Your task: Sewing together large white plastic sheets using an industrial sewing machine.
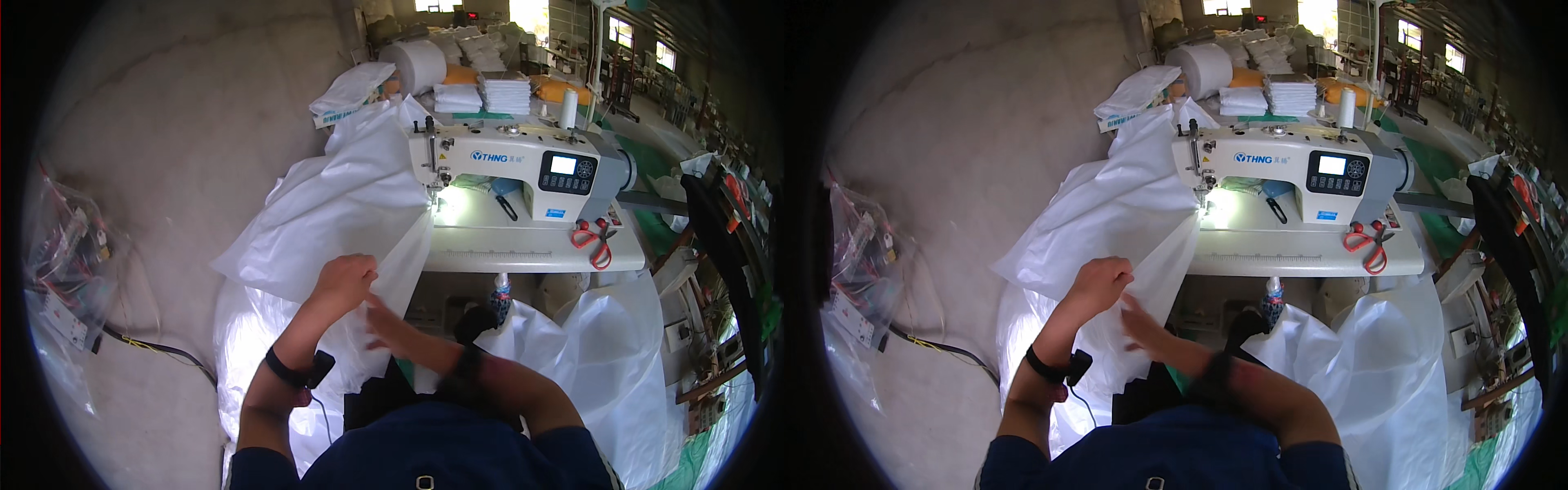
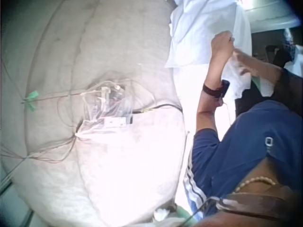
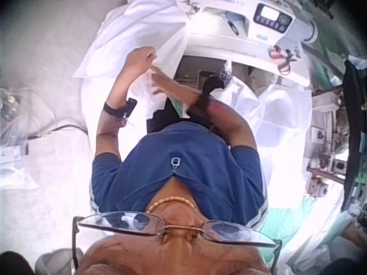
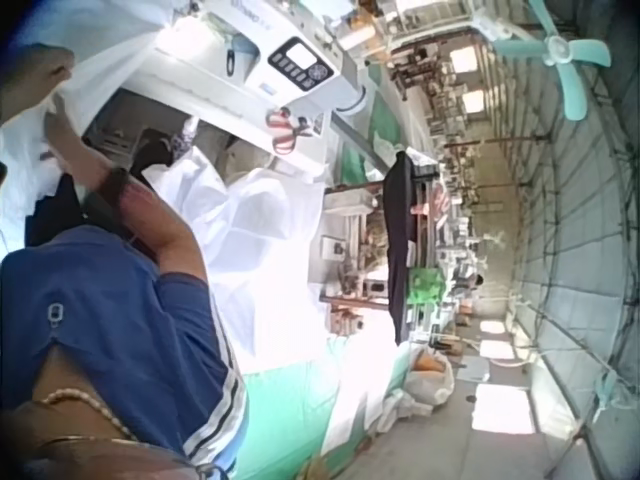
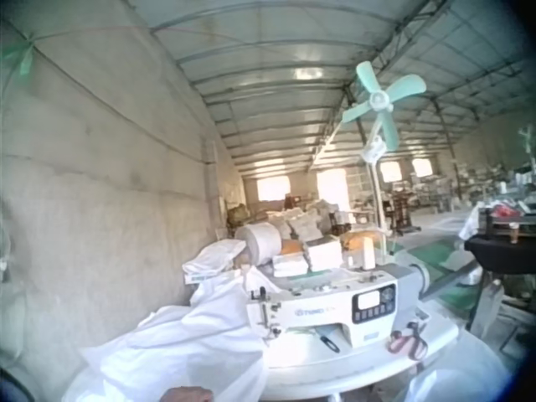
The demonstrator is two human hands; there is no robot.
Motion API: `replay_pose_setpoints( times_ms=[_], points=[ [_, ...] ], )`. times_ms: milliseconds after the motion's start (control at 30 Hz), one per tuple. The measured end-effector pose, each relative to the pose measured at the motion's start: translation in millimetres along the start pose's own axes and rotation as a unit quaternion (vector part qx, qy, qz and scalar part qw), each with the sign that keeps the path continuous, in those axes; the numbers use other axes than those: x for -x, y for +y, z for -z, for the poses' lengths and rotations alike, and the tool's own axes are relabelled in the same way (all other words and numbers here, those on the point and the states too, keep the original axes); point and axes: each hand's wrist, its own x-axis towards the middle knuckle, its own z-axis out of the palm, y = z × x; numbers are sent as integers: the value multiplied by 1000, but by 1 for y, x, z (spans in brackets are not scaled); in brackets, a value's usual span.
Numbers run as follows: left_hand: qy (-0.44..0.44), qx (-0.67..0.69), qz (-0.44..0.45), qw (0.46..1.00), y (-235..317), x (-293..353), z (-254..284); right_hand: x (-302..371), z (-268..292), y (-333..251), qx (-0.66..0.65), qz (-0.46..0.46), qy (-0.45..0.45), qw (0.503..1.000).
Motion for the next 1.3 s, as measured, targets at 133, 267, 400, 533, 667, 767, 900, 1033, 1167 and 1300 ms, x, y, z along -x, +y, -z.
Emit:
replay_pose_setpoints(
  times_ms=[133,267,400,533,667,767,900,1033,1167,1300],
  points=[
    [-36,-175,-105,978,19,-6,2,-59,-51,21,-127,13,-200,971],
    [-69,-187,-129,971,11,12,-17,-71,-62,52,22,251,-298,921],
    [-57,-114,-63,990,-17,34,-42,-21,-32,59,347,380,-211,831],
    [-8,-58,-13,998,-36,47,-60,14,28,51,525,333,-71,780],
    [14,-4,0,1000,-47,46,-58,-22,46,31,577,350,58,735],
    [39,-5,-20,999,-57,43,-49,-48,37,15,600,220,-47,768],
    [-44,111,38,992,-59,40,-52,-31,19,4,679,174,-253,667],
    [-169,376,130,902,-42,41,-78,20,30,4,650,274,-168,689],
    [-171,439,110,875,-26,41,-102,47,50,2,530,365,-134,753],
    [-220,538,138,802,-17,48,-112,50,52,8,558,336,-146,744]
  ],
)
